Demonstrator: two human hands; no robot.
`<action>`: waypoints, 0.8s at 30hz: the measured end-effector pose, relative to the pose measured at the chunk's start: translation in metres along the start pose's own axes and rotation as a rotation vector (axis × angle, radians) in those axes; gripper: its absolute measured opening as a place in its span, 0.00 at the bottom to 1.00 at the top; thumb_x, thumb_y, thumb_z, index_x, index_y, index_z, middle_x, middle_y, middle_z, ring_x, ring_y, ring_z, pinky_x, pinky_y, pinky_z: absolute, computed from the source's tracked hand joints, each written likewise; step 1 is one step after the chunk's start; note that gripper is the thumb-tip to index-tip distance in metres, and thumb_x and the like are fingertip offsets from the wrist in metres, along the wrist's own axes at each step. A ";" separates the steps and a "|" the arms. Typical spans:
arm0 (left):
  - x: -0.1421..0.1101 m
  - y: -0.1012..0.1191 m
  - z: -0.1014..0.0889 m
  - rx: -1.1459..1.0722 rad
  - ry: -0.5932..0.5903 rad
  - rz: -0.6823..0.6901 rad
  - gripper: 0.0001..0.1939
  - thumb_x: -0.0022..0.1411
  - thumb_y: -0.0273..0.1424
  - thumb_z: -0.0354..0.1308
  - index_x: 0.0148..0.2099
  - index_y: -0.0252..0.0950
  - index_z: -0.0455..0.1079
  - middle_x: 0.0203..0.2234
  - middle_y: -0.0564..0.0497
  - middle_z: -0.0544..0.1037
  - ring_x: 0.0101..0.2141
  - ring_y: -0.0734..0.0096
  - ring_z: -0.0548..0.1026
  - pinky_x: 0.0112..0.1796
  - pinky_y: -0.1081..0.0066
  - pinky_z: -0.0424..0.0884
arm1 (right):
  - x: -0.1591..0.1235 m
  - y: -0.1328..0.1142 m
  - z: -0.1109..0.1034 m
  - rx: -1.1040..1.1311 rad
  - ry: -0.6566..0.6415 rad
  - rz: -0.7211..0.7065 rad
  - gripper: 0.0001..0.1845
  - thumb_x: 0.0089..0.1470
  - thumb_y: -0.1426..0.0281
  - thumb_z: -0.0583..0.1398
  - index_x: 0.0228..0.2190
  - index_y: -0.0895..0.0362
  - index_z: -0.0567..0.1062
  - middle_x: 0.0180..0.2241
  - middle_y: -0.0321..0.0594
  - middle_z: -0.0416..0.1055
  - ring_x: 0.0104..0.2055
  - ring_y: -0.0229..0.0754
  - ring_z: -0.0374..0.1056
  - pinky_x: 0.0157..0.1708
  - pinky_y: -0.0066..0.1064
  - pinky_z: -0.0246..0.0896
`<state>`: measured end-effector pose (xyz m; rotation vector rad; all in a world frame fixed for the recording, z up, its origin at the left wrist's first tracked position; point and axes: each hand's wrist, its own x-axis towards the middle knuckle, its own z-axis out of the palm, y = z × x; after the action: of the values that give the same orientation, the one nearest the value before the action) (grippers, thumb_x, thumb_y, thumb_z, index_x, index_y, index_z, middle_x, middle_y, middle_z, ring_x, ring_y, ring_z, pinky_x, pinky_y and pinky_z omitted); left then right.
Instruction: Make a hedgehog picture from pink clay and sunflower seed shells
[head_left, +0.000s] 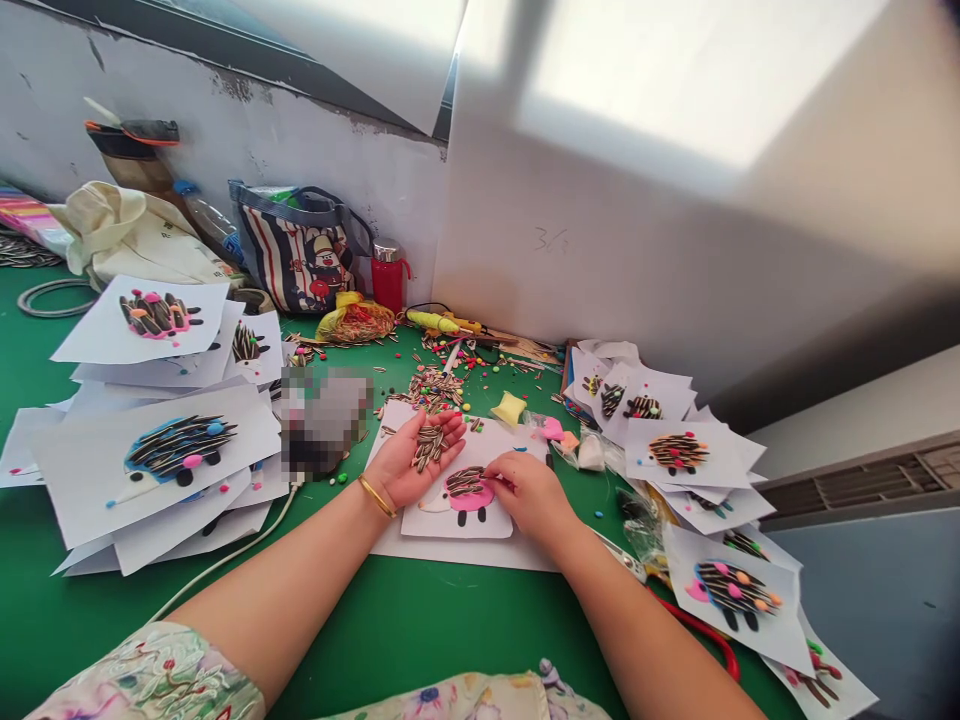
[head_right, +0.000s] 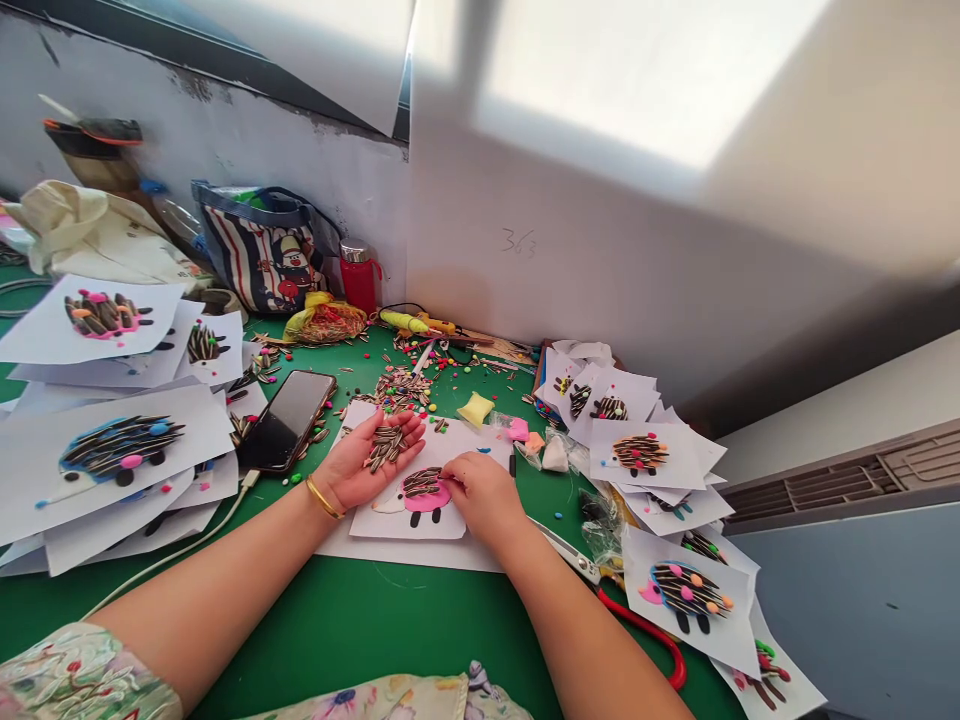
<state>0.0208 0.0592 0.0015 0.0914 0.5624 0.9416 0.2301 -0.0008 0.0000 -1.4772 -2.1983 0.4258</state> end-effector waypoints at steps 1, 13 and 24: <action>0.000 0.000 0.000 0.000 0.000 0.002 0.17 0.71 0.36 0.47 0.45 0.29 0.73 0.42 0.40 0.79 0.46 0.62 0.78 0.50 0.60 0.73 | 0.000 0.000 0.001 -0.003 0.003 -0.001 0.07 0.56 0.75 0.60 0.34 0.53 0.77 0.36 0.38 0.75 0.41 0.41 0.68 0.42 0.31 0.61; 0.001 0.000 -0.001 -0.003 0.004 0.006 0.17 0.71 0.36 0.47 0.45 0.29 0.73 0.42 0.39 0.79 0.45 0.61 0.78 0.50 0.59 0.74 | 0.000 0.000 0.002 -0.012 -0.018 0.063 0.07 0.56 0.74 0.60 0.37 0.52 0.78 0.34 0.38 0.74 0.39 0.40 0.68 0.39 0.30 0.63; 0.000 0.000 -0.001 -0.002 -0.005 0.003 0.17 0.71 0.36 0.47 0.45 0.29 0.73 0.41 0.40 0.79 0.45 0.62 0.78 0.50 0.60 0.73 | 0.005 -0.003 0.004 -0.064 -0.088 0.072 0.09 0.58 0.74 0.59 0.37 0.53 0.79 0.36 0.40 0.74 0.41 0.41 0.69 0.42 0.30 0.63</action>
<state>0.0206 0.0587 0.0007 0.0930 0.5574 0.9448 0.2242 0.0030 -0.0010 -1.6036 -2.2513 0.4554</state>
